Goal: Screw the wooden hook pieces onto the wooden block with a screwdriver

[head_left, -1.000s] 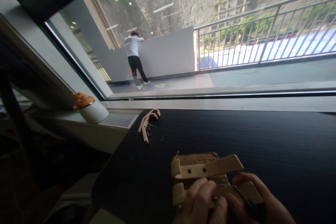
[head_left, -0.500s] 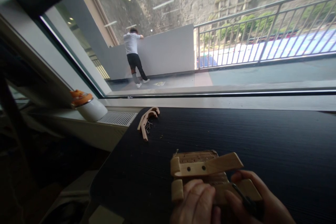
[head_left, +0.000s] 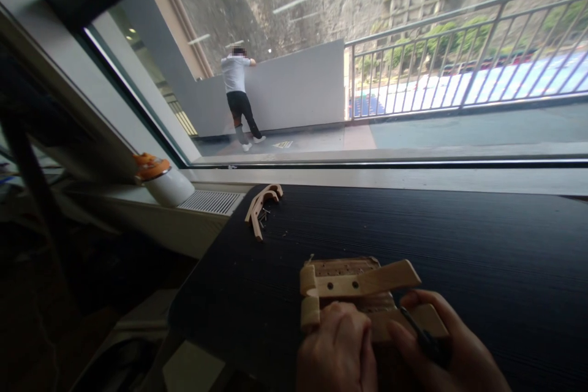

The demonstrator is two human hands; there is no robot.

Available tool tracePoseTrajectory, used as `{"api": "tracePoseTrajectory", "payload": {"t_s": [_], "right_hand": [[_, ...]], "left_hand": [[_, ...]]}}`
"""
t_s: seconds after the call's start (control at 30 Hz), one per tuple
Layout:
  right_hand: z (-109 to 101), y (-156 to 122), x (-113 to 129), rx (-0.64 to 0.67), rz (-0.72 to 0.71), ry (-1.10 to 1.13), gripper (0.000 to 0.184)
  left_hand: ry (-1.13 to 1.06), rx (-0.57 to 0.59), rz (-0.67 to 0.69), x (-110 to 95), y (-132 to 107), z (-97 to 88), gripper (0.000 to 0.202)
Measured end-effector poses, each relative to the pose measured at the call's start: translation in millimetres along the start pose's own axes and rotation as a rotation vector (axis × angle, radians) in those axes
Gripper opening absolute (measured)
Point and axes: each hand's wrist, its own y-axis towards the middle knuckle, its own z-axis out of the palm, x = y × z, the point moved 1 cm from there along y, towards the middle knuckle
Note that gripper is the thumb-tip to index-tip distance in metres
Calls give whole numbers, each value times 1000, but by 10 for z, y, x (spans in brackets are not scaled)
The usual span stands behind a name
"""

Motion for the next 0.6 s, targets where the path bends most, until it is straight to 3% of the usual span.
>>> {"api": "tracePoseTrajectory", "payload": {"t_s": [0.17, 0.27, 0.37, 0.53, 0.6], "right_hand": [[-13, -27, 40, -11, 6, 12, 32], [-28, -33, 97, -40, -3, -47, 32], [-30, -37, 123, -61, -11, -54, 33], [-29, -37, 109, -32, -39, -27, 31], [-39, -36, 108, -37, -57, -29, 30]], "left_hand": [[68, 44, -36, -69, -19, 5, 26], [119, 134, -29, -119, -6, -23, 23], [209, 304, -32, -188, 50, -78, 22], [350, 688, -13, -316, 287, -198, 20], [387, 770, 11, -326, 408, -248, 19]]}}
